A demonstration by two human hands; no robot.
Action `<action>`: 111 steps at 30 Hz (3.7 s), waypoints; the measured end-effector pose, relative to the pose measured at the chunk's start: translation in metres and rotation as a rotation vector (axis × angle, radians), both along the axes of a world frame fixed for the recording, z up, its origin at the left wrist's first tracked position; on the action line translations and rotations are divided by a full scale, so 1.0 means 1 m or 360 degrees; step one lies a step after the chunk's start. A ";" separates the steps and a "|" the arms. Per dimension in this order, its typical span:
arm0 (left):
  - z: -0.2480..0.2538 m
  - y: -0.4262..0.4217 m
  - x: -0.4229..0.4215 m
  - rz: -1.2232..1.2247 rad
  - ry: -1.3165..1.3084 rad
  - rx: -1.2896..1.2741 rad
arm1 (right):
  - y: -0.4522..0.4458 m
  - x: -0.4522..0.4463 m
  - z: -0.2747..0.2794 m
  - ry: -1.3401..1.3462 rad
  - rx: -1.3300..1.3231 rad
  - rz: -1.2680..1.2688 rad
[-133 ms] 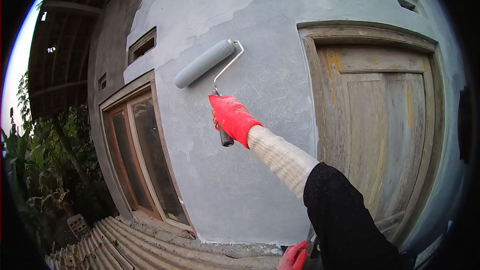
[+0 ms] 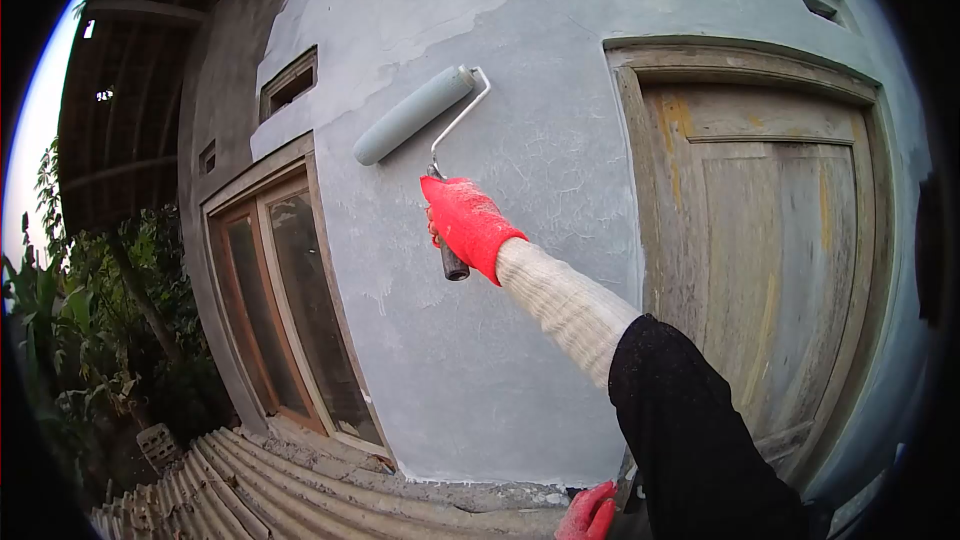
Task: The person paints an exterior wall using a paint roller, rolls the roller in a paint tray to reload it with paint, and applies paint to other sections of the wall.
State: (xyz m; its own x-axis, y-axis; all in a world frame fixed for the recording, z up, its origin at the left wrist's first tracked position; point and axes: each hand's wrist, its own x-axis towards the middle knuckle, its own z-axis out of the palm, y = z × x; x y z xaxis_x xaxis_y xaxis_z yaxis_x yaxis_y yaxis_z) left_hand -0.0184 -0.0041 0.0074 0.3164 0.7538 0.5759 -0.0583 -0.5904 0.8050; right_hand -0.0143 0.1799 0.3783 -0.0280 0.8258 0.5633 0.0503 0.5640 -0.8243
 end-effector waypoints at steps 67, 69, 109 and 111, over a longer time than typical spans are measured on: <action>0.088 -0.084 0.326 -0.1174 0.0812 -0.0080 | -0.387 0.399 -0.395 0.0277 -0.0292 -0.1170; 0.079 -0.058 0.313 -0.1093 0.0814 0.0052 | -0.373 0.394 -0.389 -0.0049 0.0032 -0.1408; 0.038 -0.051 0.233 -0.0236 0.0436 -0.0486 | -0.296 0.342 -0.367 -0.0128 0.0076 -0.0457; 0.052 -0.056 0.226 -0.0224 0.0650 -0.0686 | -0.306 0.337 -0.367 -0.0047 -0.0282 -0.0419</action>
